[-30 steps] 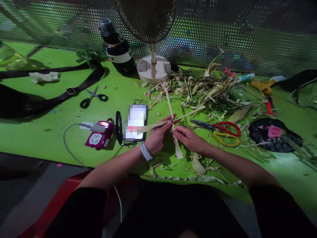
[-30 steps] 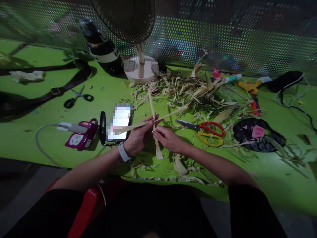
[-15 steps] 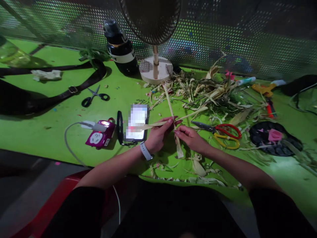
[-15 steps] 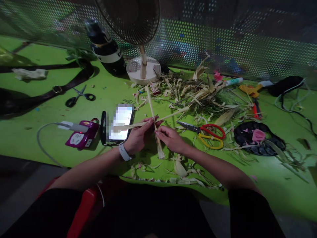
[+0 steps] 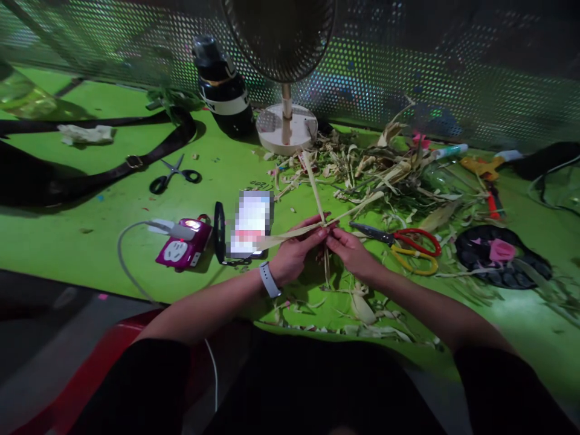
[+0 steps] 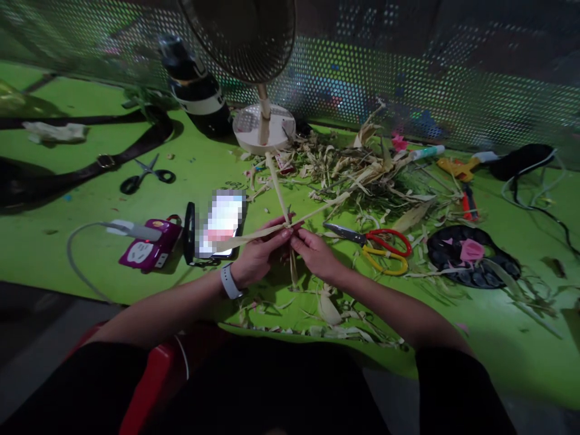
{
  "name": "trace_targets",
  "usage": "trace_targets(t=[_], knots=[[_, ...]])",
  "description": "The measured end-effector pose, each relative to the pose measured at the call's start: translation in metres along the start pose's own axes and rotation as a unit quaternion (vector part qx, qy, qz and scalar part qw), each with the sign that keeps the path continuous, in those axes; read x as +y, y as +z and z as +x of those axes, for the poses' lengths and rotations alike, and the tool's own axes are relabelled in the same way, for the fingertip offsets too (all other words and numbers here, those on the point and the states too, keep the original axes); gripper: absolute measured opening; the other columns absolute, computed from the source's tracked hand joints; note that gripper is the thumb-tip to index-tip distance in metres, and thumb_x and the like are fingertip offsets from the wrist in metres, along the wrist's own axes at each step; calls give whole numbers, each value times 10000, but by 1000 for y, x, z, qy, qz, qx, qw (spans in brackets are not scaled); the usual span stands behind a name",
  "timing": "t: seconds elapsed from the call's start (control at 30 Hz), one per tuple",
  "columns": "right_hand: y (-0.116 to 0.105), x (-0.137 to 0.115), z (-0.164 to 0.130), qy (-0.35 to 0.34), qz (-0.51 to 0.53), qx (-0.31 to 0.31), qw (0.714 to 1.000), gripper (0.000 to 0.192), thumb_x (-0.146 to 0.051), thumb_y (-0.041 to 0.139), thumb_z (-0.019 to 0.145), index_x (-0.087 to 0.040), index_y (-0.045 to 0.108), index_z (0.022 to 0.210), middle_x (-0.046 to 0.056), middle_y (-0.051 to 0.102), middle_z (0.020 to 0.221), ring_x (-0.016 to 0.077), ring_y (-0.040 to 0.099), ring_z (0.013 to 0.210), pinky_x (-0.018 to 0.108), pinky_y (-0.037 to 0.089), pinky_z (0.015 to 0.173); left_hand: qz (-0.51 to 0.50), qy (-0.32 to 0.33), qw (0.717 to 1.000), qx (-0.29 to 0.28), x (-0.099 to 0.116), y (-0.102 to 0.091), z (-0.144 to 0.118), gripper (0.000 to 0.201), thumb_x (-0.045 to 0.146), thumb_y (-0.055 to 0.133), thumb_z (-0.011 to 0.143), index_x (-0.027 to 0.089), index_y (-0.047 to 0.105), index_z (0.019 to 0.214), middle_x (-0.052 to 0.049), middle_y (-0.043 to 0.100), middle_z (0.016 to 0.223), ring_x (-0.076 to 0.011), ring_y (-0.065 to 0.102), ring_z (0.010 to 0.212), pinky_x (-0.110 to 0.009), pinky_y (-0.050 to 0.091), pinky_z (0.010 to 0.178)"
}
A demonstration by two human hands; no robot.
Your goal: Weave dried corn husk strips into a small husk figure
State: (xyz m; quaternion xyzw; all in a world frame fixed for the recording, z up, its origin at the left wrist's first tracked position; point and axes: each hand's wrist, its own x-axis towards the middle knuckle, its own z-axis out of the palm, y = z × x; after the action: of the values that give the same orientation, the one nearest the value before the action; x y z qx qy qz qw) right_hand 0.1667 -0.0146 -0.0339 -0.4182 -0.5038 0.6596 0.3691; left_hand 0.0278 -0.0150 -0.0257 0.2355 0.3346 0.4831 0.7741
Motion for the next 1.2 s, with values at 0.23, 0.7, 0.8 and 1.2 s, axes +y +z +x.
trace_targets(t=[0.23,0.7,0.8,1.2], knots=[[-1,-5,-5,28,-35,-45,998,402,-616,535,804,-215,509,815,-27,586,632,133,577,563,280,490,562,14,-7,1000,-2,5,4,-2,419,237,758,684,195,684,1094,-84,716,1074,-181,693,852,-220,537,636],[0,-2,-6,21,-72,-71,995,438,-636,507,811,-200,515,840,-31,583,657,115,561,578,250,469,562,4,-28,1000,-12,9,1,0,390,205,759,677,173,703,1062,-96,723,1048,-225,648,1058,-305,464,962],[0,-2,-7,22,-78,-74,994,429,-629,497,822,-200,504,813,-29,579,665,117,569,589,252,473,568,14,-30,999,-15,10,-1,1,388,204,753,684,174,700,1066,-97,724,1047,-227,644,1065,-300,471,944],[-4,-11,-6,26,-53,-38,998,398,-596,542,816,-200,514,827,-24,603,681,126,593,627,271,480,631,49,2,998,-38,20,-5,8,368,242,773,677,177,703,1033,-98,726,1038,-222,663,1026,-331,487,927]])
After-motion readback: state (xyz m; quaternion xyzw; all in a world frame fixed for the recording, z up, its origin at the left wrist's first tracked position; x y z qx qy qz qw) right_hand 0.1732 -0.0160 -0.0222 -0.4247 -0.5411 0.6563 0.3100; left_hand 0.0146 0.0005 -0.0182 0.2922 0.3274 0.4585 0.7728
